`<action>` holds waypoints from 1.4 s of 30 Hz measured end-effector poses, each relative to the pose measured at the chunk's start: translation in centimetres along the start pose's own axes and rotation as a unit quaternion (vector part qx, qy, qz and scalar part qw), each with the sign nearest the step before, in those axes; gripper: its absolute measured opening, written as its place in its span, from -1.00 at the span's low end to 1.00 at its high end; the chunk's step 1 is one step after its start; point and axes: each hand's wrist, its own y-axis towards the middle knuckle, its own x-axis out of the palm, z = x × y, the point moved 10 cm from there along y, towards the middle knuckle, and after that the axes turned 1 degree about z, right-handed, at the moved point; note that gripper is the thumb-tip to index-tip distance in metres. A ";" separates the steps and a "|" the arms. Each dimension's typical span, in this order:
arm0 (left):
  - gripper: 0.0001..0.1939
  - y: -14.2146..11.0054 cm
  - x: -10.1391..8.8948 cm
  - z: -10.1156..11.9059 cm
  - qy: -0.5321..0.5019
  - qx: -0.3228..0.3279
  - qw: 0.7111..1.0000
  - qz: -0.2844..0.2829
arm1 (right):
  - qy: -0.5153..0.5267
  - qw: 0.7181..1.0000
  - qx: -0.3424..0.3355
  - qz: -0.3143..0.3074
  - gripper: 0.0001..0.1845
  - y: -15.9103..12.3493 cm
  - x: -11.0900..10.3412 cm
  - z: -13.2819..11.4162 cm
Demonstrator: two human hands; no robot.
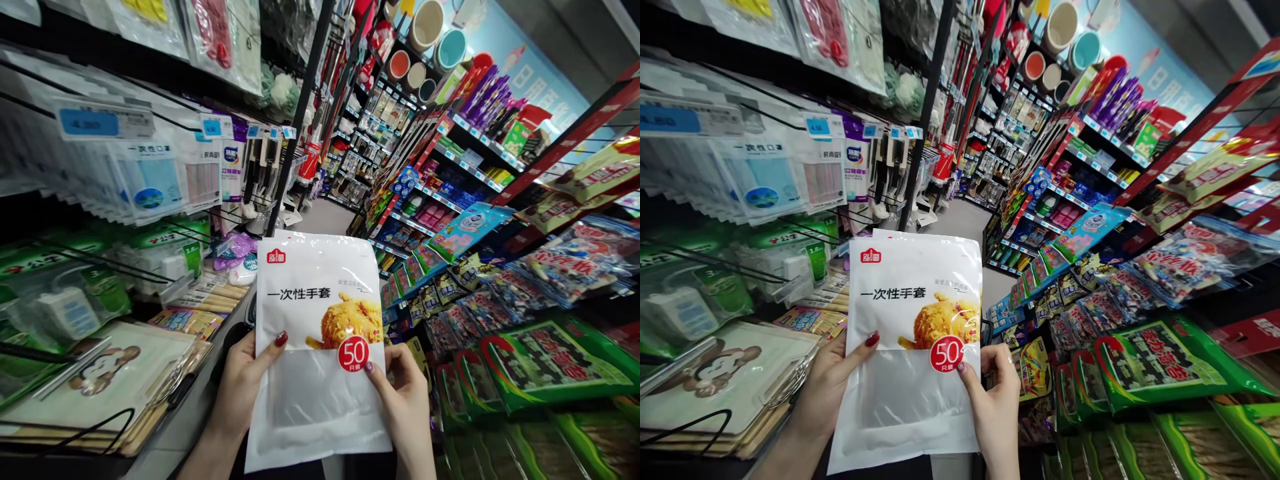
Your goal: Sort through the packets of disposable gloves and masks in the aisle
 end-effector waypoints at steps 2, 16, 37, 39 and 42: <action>-0.55 0.0 0.0 0.0 -0.004 0.000 1.000 -0.002 | 0.009 1.000 -0.008 -0.013 -0.72 -0.2 0.3 -0.3; -0.57 0.5 -0.3 0.2 0.016 0.029 0.999 -0.008 | 0.061 0.998 -0.014 0.031 -0.84 -0.9 -2.9 0.2; -0.55 0.3 -0.6 1.2 -0.132 0.028 0.991 -0.005 | 0.120 0.939 0.003 0.321 -0.45 -3.3 -11.5 2.6; -0.55 0.0 0.0 0.6 -0.140 0.010 0.990 -0.022 | 0.162 0.958 0.046 0.231 -0.45 -3.0 -8.6 3.4; -0.53 -0.5 0.6 -0.3 -0.140 -0.016 0.989 -0.035 | 0.197 0.970 0.066 0.128 -0.51 -2.9 -4.9 2.6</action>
